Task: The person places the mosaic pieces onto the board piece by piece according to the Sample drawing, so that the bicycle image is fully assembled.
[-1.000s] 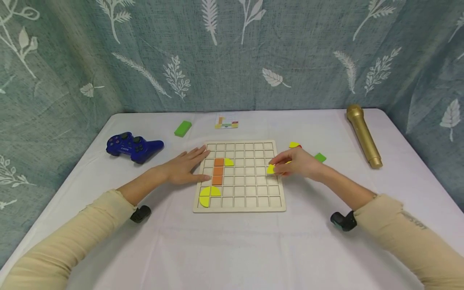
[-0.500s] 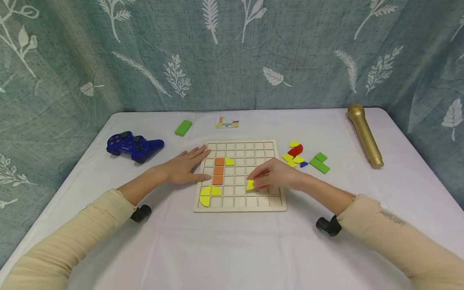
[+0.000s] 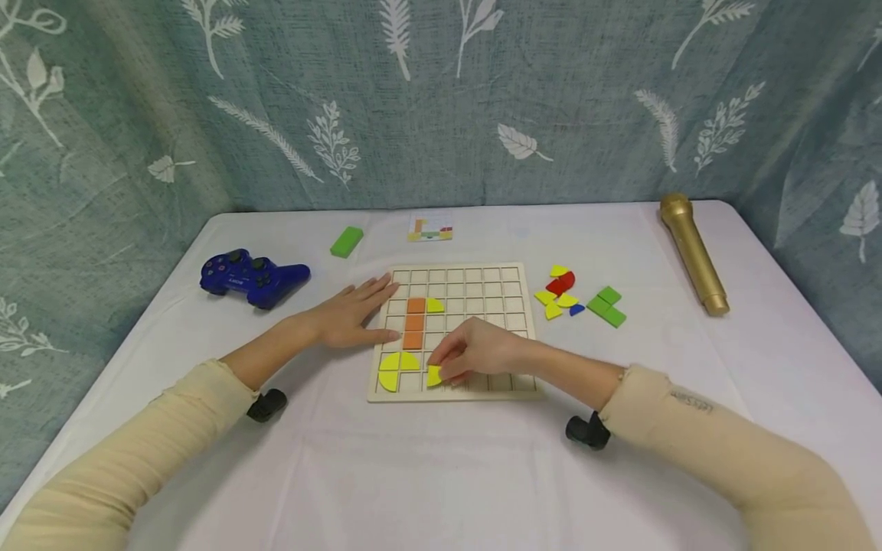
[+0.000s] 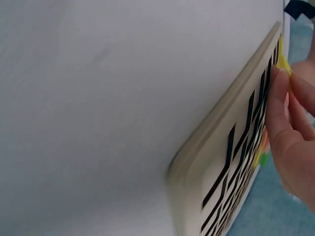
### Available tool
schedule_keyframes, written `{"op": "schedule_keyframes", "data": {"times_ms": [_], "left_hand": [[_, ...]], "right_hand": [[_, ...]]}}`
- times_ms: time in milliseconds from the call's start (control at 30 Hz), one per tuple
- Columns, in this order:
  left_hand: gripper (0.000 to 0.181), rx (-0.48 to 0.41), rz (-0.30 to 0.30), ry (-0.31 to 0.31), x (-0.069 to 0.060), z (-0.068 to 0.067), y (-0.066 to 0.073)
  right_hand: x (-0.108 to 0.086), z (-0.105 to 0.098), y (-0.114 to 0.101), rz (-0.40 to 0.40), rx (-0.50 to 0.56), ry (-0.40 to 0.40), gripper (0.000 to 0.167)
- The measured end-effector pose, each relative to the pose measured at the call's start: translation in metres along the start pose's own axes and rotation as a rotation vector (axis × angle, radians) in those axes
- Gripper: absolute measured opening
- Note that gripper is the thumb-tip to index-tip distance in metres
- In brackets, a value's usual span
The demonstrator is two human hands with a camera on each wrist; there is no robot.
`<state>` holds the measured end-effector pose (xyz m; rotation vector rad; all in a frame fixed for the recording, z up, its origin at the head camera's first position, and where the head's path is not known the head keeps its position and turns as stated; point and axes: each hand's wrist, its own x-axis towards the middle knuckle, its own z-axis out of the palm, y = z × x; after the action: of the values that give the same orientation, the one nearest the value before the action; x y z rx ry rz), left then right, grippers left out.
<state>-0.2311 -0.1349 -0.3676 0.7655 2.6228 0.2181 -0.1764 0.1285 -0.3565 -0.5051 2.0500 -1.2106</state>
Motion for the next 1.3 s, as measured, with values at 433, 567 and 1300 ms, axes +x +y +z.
{"op": "schedule_keyframes", "data": {"times_ms": [433,567,1300], "left_hand": [[0.091,0.001,-0.005,-0.001,-0.001,0.001,0.000],[0.091,-0.004,0.001,0.003,-0.001,0.002,-0.001],[0.092,0.006,0.000,-0.001,-0.001,0.000,0.000]], "right_hand": [[0.011,0.024,-0.019,0.001,-0.048,0.045,0.015],[0.013,0.028,-0.022,0.009,-0.067,0.060,0.013],[0.007,0.022,-0.021,0.013,-0.198,0.075,0.014]]}}
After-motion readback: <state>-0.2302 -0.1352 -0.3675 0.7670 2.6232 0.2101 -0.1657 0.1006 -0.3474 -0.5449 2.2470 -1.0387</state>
